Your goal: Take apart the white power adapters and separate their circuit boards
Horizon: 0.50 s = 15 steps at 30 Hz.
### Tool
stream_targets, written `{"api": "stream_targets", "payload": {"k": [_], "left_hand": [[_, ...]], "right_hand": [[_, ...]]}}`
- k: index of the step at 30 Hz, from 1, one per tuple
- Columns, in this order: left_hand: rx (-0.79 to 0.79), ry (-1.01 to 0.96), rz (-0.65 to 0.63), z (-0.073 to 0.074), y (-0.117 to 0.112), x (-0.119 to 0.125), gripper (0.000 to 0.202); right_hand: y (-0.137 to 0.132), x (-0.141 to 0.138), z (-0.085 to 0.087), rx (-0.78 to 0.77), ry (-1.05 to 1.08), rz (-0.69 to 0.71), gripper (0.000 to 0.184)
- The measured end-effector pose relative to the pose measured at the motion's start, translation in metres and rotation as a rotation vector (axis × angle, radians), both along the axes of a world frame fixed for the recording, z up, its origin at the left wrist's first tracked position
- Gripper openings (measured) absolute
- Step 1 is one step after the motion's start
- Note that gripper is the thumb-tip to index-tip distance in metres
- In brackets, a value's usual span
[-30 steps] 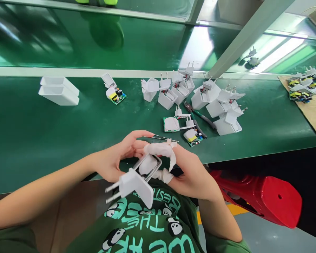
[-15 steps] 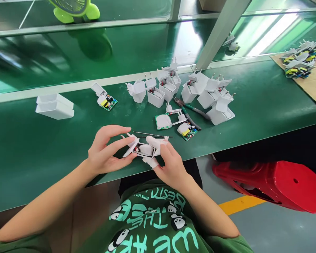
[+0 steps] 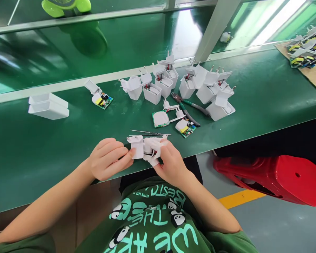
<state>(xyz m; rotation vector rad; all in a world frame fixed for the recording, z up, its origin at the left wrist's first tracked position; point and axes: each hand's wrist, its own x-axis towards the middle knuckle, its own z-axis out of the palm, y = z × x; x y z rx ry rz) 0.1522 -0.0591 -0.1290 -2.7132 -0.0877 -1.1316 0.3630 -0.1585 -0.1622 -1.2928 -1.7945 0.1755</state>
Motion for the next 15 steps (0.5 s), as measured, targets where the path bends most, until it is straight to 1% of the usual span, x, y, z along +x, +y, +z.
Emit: {"api": "stream_targets", "payload": {"k": [3,5,7,8,10,13,15], "left_hand": [[-0.047,0.005,0.012,0.0,-0.001,0.001,0.021],[-0.095,0.018,0.007,0.0,-0.001,0.001,0.017],[-0.171,0.018,-0.013,0.0,-0.001,0.001,0.013],[-0.214,-0.009,-0.022,-0.001,-0.001,0.001,0.018],[-0.303,-0.123,-0.003,-0.003,0.001,0.0,0.026],[-0.401,-0.351,0.092,-0.005,0.007,-0.003,0.023],[-0.415,-0.455,0.137,-0.005,0.011,-0.004,0.021]], "right_hand": [[-0.001,0.004,-0.004,0.019,-0.084,0.072,0.03],[-0.001,0.006,-0.004,0.008,-0.15,0.108,0.023],[0.0,0.007,-0.001,-0.003,-0.199,0.122,0.023],[0.0,0.007,0.002,-0.007,-0.214,0.124,0.024],[0.001,0.007,0.007,-0.029,-0.235,0.133,0.025],[-0.001,0.01,0.015,-0.068,-0.236,0.152,0.024],[-0.006,0.013,0.017,-0.101,-0.196,0.155,0.019]]}}
